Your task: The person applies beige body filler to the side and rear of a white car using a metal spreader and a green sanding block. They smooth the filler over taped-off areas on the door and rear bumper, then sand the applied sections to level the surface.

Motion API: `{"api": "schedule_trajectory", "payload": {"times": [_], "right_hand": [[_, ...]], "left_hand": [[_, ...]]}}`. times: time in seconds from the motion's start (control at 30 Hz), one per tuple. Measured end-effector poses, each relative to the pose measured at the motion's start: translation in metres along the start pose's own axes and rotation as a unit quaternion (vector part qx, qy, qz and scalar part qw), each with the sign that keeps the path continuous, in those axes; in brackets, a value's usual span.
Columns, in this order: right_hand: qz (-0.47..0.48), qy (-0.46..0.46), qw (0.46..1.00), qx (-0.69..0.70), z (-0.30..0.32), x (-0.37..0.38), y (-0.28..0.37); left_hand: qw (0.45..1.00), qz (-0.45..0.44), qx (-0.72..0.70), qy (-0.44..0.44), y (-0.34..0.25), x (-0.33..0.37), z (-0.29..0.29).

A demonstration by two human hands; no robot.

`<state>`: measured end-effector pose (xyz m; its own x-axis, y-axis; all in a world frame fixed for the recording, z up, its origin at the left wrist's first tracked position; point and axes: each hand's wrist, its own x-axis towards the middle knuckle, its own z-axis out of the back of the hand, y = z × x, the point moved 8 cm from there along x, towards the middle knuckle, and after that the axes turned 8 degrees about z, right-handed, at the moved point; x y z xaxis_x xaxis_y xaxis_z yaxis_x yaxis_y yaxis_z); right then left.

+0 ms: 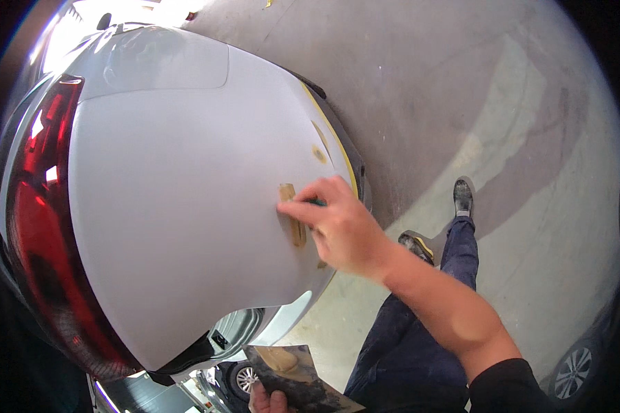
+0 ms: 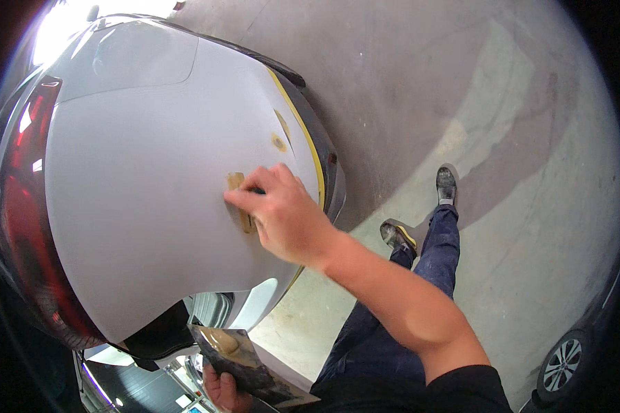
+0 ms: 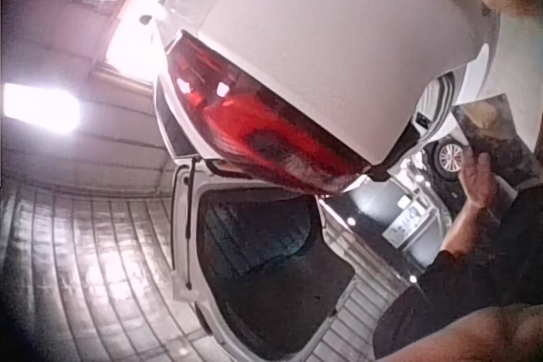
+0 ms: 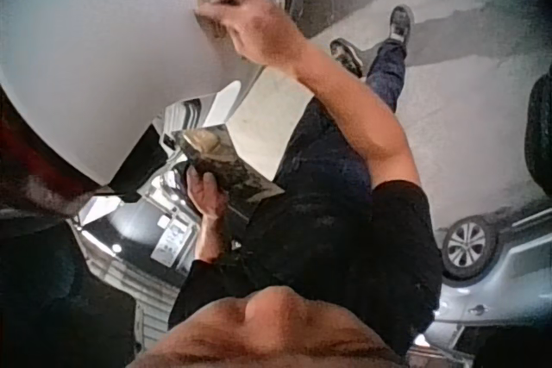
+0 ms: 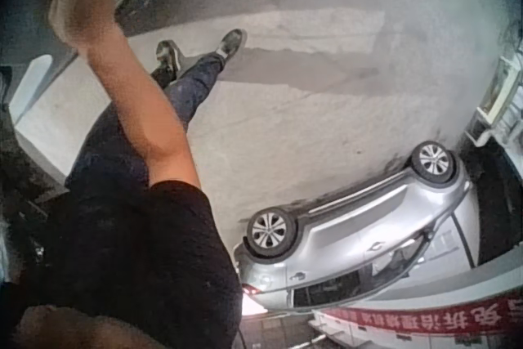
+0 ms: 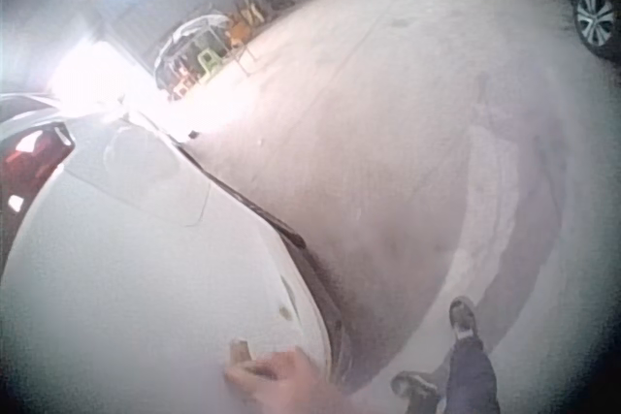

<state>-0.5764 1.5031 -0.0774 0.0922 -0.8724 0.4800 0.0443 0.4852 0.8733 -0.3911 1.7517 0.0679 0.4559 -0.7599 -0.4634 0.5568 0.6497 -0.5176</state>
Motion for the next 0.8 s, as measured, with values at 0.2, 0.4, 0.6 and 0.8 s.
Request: {"api": "schedule_trajectory", "payload": {"times": [0.2, 0.4, 0.6, 0.8], "right_hand": [[0.001, 0.017, 0.998, -0.058, -0.025, -0.054, 0.028], [-0.041, 0.048, 0.998, 0.008, -0.011, -0.059, 0.015], [-0.072, -0.053, 0.99, 0.107, 0.023, -0.001, -0.027], [-0.041, -0.033, 0.989, 0.135, 0.017, 0.018, -0.039]], "left_hand": [[0.865, -0.267, 0.42, -0.065, 0.009, -0.013, 0.001], [0.896, -0.291, 0.33, -0.056, -0.013, -0.012, -0.002], [0.939, -0.188, 0.289, -0.011, -0.007, -0.006, -0.002], [0.998, 0.002, 0.057, 0.005, 0.012, -0.002, 0.002]]}}
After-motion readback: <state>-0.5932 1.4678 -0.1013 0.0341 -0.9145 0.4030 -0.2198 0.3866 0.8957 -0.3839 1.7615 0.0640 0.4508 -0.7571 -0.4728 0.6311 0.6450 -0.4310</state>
